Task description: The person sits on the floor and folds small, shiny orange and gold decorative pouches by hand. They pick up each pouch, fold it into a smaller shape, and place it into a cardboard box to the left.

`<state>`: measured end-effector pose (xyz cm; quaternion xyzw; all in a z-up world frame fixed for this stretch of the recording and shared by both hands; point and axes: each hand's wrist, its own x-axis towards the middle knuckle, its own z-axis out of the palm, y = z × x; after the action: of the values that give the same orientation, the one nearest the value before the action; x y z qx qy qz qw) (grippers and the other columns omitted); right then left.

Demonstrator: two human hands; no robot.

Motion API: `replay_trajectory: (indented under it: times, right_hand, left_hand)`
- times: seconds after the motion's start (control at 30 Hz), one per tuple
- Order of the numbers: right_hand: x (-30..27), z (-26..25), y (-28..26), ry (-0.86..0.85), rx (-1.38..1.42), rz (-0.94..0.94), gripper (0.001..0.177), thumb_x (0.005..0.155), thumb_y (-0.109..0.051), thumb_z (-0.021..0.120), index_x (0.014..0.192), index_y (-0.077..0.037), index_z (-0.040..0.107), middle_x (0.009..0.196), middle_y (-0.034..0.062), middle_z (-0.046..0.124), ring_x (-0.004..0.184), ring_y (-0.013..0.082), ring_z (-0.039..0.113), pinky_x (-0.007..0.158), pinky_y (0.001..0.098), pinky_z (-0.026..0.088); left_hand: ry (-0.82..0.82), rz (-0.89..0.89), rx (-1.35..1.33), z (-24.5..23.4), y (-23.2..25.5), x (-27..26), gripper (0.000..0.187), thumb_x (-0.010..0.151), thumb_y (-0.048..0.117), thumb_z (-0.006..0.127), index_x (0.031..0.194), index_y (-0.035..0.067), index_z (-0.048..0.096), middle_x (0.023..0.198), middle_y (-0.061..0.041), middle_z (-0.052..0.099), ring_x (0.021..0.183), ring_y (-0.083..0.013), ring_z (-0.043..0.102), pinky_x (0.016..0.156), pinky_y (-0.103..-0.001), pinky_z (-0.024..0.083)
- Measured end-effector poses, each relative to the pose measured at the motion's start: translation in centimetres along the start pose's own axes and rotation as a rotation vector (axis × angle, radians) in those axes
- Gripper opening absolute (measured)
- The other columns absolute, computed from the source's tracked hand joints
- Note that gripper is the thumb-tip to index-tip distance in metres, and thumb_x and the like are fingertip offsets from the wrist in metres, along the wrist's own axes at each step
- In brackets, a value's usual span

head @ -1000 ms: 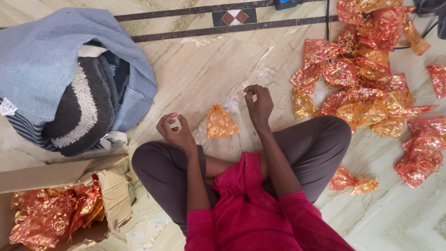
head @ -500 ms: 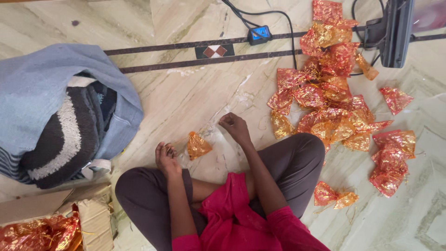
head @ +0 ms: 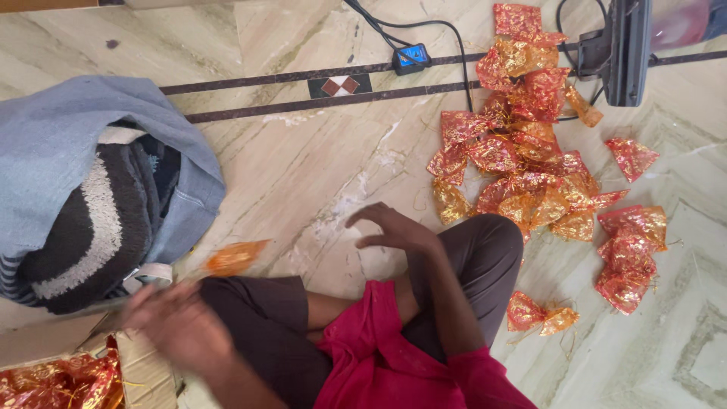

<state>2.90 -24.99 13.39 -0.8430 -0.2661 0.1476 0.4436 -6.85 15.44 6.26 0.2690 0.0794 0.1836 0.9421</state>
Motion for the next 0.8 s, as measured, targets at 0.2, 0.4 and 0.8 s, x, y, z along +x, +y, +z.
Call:
replay_trajectory:
  times: [0.2,0.4,0.8]
  right_hand:
    - [-7.0,-9.1,0.3,0.067,-0.349,0.454,0.048,0.090,-0.038,0.075,0.131,-0.015,0.065,0.117,0.0106,0.072,0.114,0.0279,0.067,0.100,0.0419,0.050]
    - [-10.3,-11.8,8.2,0.052,-0.868,0.632,0.059,0.080,-0.044,0.080,0.128,-0.014,0.064,0.110,0.0192,0.072,0.111,0.0383,0.066,0.097,0.0588,0.045]
    - [-11.3,-9.6,18.0,-0.052,-0.795,0.861,0.054,0.080,-0.051,0.080,0.129,-0.032,0.065,0.119,0.0154,0.067,0.132,0.0452,0.047,0.100,0.0740,0.034]
  left_hand:
    - [0.057,0.218,0.254,-1.8,9.3,-1.4,0.046,0.105,0.022,0.064,0.140,0.001,0.042,0.112,-0.013,0.061,0.109,-0.0226,0.062,0.099,-0.037,0.049]
    - [0.417,0.429,0.650,-3.2,20.6,-5.1,0.050,0.107,0.024,0.061,0.141,-0.001,0.034,0.120,-0.015,0.054,0.115,-0.0242,0.060,0.103,-0.038,0.048]
    - [0.926,0.285,1.306,-11.6,19.6,-4.4,0.060,0.110,0.029,0.056,0.143,-0.004,0.018,0.135,-0.018,0.042,0.127,-0.0274,0.055,0.111,-0.040,0.046]
